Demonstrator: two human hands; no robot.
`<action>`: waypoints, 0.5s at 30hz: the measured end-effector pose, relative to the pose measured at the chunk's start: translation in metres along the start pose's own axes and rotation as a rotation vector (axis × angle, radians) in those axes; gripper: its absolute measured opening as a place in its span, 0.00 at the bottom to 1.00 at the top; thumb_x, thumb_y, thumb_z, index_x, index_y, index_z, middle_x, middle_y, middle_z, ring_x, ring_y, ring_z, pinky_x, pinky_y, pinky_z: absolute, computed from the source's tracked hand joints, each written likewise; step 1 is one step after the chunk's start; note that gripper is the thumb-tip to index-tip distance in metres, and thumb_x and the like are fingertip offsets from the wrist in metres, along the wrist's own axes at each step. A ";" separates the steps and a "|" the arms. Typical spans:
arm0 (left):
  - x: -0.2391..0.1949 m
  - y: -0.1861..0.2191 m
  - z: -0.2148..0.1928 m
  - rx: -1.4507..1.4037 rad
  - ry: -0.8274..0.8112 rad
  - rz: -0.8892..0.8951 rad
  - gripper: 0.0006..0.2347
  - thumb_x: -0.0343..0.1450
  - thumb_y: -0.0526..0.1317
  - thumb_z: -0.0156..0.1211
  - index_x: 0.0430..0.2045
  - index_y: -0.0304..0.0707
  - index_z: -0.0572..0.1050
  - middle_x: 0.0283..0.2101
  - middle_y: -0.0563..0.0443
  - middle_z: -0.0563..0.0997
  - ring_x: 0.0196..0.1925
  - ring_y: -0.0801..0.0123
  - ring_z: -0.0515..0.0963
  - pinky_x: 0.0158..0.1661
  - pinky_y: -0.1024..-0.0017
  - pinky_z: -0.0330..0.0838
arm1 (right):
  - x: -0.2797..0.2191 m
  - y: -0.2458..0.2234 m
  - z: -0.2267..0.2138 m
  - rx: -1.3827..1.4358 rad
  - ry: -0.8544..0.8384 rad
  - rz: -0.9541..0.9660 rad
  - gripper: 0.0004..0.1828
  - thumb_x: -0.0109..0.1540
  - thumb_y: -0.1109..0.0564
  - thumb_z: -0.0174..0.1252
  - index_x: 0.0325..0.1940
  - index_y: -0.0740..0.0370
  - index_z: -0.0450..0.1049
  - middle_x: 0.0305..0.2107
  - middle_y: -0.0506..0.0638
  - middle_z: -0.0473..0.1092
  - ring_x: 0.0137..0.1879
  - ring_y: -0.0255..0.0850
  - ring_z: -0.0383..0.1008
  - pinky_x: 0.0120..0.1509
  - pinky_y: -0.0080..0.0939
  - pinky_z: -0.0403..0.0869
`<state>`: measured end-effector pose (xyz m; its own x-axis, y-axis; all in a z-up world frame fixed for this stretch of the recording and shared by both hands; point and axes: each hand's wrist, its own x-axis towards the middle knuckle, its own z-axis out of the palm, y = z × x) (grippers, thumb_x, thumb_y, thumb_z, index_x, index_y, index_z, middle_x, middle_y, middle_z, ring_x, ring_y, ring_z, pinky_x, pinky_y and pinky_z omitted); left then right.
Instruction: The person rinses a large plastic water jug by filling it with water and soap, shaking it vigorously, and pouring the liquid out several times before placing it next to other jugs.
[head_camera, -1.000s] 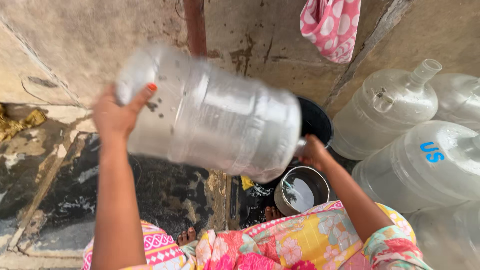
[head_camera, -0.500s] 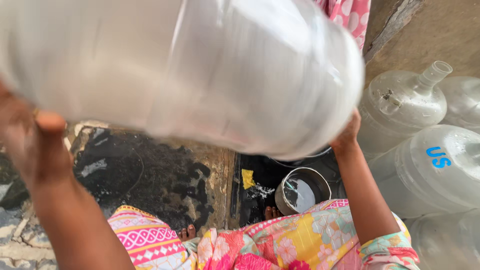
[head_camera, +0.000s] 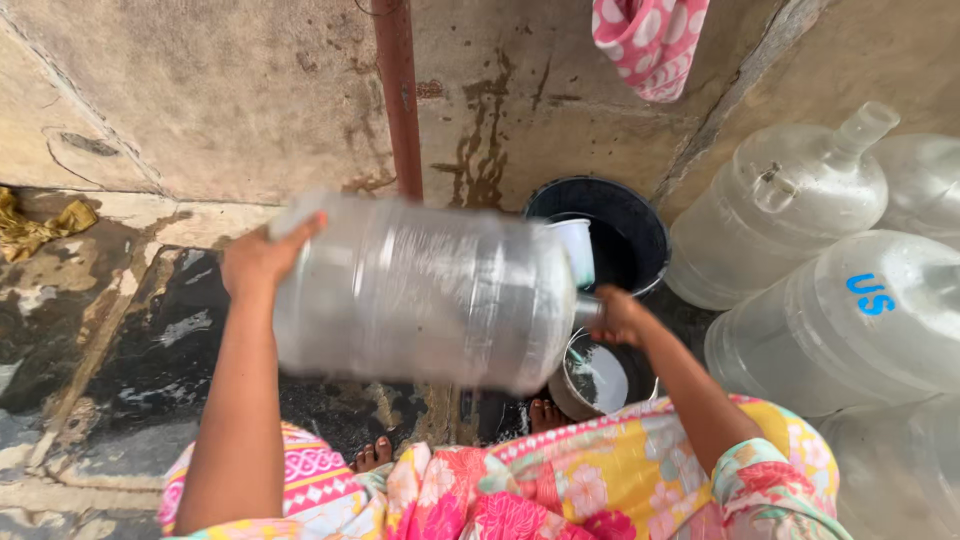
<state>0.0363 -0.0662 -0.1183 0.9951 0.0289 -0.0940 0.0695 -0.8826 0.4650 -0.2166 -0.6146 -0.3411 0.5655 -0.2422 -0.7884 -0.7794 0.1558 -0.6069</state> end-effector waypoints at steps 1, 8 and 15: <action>0.003 -0.006 0.013 0.032 -0.099 -0.114 0.58 0.51 0.84 0.54 0.55 0.19 0.76 0.57 0.24 0.78 0.59 0.44 0.79 0.58 0.55 0.73 | 0.002 0.002 -0.003 -0.059 -0.002 0.078 0.38 0.66 0.28 0.28 0.47 0.60 0.72 0.17 0.61 0.69 0.15 0.41 0.56 0.18 0.39 0.56; -0.032 0.005 -0.065 -1.216 0.179 0.675 0.28 0.66 0.59 0.79 0.46 0.38 0.75 0.45 0.54 0.80 0.51 0.66 0.80 0.61 0.47 0.74 | -0.103 -0.104 -0.016 0.513 0.144 -0.937 0.16 0.70 0.42 0.48 0.47 0.55 0.70 0.32 0.49 0.72 0.36 0.41 0.72 0.38 0.42 0.71; -0.130 0.015 -0.145 -0.796 0.486 1.029 0.39 0.68 0.66 0.65 0.68 0.45 0.63 0.62 0.44 0.72 0.65 0.63 0.74 0.67 0.63 0.72 | -0.224 -0.161 -0.006 0.668 -0.134 -1.338 0.23 0.71 0.41 0.44 0.55 0.63 0.66 0.39 0.56 0.72 0.41 0.46 0.74 0.45 0.46 0.73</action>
<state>-0.0821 -0.0148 0.0285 0.5352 -0.1603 0.8294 -0.8447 -0.1090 0.5240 -0.2194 -0.5915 -0.0656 0.7896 -0.4737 0.3900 0.5614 0.3014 -0.7707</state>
